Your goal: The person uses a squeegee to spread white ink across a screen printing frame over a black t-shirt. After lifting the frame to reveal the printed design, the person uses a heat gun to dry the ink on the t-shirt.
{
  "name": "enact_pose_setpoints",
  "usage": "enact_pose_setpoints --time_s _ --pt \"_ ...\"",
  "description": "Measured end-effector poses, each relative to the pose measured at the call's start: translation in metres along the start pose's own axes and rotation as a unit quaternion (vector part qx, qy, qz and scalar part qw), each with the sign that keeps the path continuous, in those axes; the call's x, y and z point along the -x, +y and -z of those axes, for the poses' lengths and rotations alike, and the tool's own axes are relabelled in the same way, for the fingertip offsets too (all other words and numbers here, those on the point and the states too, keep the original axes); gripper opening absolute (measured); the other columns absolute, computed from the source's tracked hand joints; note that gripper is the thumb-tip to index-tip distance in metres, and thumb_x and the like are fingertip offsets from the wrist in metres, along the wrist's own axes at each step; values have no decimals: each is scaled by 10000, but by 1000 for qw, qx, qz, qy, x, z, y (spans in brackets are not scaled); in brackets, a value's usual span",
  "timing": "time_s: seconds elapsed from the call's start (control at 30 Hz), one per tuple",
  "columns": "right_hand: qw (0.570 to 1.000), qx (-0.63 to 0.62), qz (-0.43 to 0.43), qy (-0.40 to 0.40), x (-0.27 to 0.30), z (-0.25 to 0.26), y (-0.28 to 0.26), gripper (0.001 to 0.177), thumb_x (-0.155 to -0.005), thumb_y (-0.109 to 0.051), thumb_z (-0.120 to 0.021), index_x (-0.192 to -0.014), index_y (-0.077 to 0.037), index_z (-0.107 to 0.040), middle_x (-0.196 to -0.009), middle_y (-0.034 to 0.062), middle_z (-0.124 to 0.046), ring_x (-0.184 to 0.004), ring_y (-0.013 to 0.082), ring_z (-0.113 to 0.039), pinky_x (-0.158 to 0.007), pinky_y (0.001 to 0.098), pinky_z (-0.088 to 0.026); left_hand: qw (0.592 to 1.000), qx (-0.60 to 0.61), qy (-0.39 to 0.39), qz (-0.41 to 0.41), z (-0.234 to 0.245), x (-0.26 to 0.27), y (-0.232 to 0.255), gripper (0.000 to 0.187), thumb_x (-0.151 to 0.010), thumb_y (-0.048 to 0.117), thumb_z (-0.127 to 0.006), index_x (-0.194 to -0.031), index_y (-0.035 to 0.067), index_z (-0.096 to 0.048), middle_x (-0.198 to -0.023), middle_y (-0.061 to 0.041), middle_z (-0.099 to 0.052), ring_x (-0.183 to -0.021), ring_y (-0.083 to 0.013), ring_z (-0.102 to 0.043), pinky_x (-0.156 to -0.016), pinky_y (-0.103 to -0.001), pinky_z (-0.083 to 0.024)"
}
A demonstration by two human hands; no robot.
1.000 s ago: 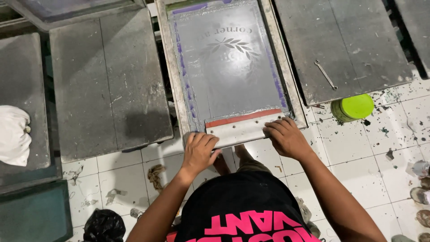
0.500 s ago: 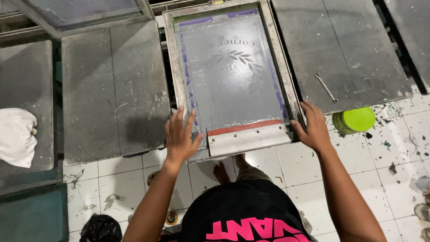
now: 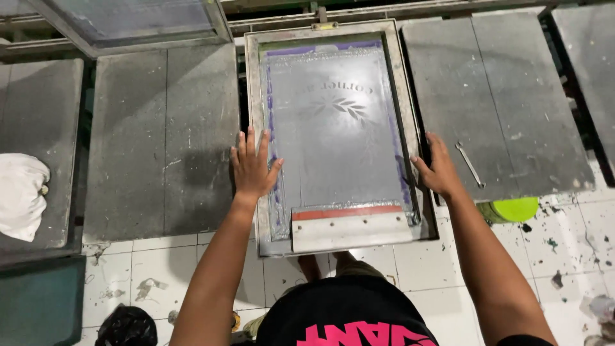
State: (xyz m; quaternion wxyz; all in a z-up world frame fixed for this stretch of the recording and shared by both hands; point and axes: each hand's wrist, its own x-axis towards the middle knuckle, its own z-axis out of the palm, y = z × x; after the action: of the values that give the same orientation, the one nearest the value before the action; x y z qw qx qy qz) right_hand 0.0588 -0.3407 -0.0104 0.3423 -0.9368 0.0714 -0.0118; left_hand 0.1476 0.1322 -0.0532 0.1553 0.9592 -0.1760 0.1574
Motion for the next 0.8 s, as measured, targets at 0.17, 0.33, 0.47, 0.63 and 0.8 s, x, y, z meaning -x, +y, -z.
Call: enact_pose_setpoints --time_s 0.17,0.33,0.47,0.63,0.8 --pt "999 -27 6 -29 -18 -1 1 744 -1018 -339 -628 -1604 -11 -307 -1567 333 -351 -1471 515 -320 -1217 620 -267 997 35 -52 48 -1 -10 0 773 -1016 511 -567 -1665 266 -225 -1706 -171 -130 -1549 -444 -152 -1165 -694 -197" --pt "994 -99 -11 -37 -32 -6 5 739 -1029 -321 -611 -1623 -30 -282 -1594 305 -334 -1492 487 -287 -1230 611 -233 995 77 -51 42 0 -16 -3 752 -1038 484 -559 -1674 297 -204 -1717 -129 -108 -1554 -414 -151 -1189 -640 -209" --pt "981 -189 -32 -39 -36 -3 -6 720 -1050 -301 -572 -1624 -15 -244 -1600 340 -313 -1490 517 -257 -1226 641 -207 976 199 -57 65 4 -19 -3 708 -1050 489 -527 -1665 307 -227 -1715 -123 -119 -1545 -445 -130 -1205 -660 -167" --pt "972 -220 -56 -57 -46 -14 8 735 -1063 -297 -541 -1665 -89 -173 -1663 297 -214 -1522 483 -165 -1248 611 -152 968 212 -110 75 29 -28 8 743 -1029 556 -489 -1665 325 -184 -1731 -86 -53 -1569 -409 -64 -1238 -626 -128" --pt "974 -196 -76 -86 -39 -8 -18 802 -1056 -293 -521 -1678 -165 -32 -1674 314 -129 -1530 488 -122 -1253 621 -116 975 121 -165 83 31 -27 12 761 -1016 564 -465 -1664 293 -173 -1731 -117 -60 -1580 -389 -65 -1246 -602 -144"
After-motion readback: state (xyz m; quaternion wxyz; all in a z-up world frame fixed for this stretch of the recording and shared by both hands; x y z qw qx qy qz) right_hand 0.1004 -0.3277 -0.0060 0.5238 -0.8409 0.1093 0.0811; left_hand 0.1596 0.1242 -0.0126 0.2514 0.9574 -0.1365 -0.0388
